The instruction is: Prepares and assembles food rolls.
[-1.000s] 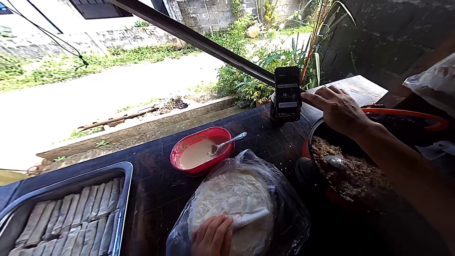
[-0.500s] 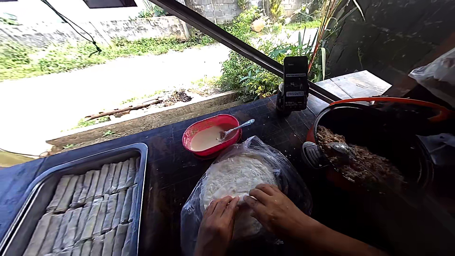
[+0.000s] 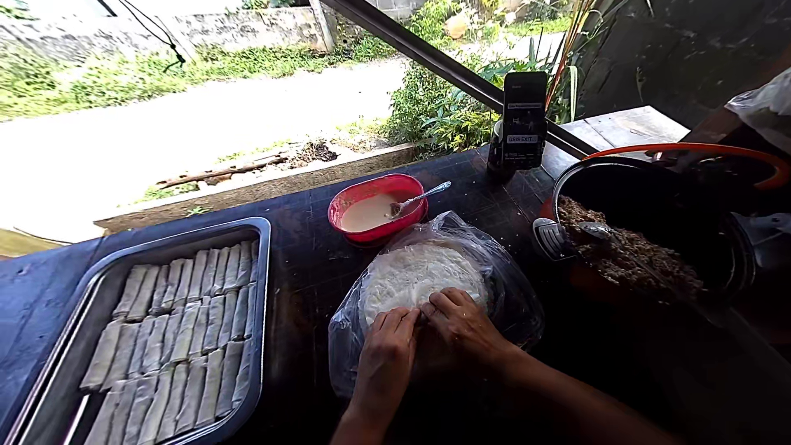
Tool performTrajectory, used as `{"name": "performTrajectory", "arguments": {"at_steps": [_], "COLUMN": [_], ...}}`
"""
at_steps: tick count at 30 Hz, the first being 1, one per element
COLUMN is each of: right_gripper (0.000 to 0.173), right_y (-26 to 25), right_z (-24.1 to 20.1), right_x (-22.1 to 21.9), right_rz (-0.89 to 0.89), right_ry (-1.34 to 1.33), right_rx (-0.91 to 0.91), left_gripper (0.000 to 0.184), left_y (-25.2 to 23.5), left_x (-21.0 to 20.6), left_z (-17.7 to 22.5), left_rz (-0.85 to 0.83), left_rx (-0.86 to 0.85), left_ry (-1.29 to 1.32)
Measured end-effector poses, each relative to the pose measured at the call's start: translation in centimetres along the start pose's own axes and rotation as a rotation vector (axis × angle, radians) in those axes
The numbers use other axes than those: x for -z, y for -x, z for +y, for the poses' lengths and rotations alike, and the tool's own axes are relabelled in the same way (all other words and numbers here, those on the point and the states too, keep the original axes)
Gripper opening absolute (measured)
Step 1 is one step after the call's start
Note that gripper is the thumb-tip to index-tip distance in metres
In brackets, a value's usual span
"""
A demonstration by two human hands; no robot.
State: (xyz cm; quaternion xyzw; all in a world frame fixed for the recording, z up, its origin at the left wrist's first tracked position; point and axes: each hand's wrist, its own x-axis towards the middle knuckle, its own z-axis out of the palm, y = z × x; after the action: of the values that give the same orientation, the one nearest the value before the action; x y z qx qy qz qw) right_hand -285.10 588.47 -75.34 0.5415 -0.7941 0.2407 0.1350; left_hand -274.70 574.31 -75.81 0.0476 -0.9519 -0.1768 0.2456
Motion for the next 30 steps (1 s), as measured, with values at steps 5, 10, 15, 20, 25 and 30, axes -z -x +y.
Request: {"name": "performTrajectory", "arguments": {"at_steps": [5, 10, 15, 20, 25, 30], "right_gripper": [0.016, 0.017, 0.032, 0.048, 0.046, 0.033], "right_y": [0.1, 0.4, 1.9, 4.8, 5.8, 6.3], "right_z": [0.1, 1.1, 3.1, 5.5, 5.3, 5.0], "right_x": [-0.1, -0.1, 0.8, 2.0, 1.8, 1.0], "right_rz": [0.022, 0.040, 0.079, 0.141, 0.181, 0.209], "right_ry": [0.008, 0.018, -0.016, 0.004, 0.024, 0.001], "right_rx": [0.054, 0.094, 0.021, -0.071, -0.111, -0.092], "left_gripper": [0.022, 0.021, 0.022, 0.029, 0.030, 0.023], "left_y": [0.1, 0.1, 0.1, -0.7, -2.5, -2.4], "left_x": [0.2, 0.1, 0.8, 1.4, 0.0, -0.7], "left_z": [0.5, 0.4, 0.1, 0.1, 0.9, 1.5], "left_rz": [-0.006, -0.016, -0.065, -0.104, -0.169, -0.176], "left_rx": [0.004, -0.038, -0.082, -0.104, -0.130, -0.157], "left_ry": [-0.039, -0.045, 0.004, 0.062, 0.209, 0.221]}}
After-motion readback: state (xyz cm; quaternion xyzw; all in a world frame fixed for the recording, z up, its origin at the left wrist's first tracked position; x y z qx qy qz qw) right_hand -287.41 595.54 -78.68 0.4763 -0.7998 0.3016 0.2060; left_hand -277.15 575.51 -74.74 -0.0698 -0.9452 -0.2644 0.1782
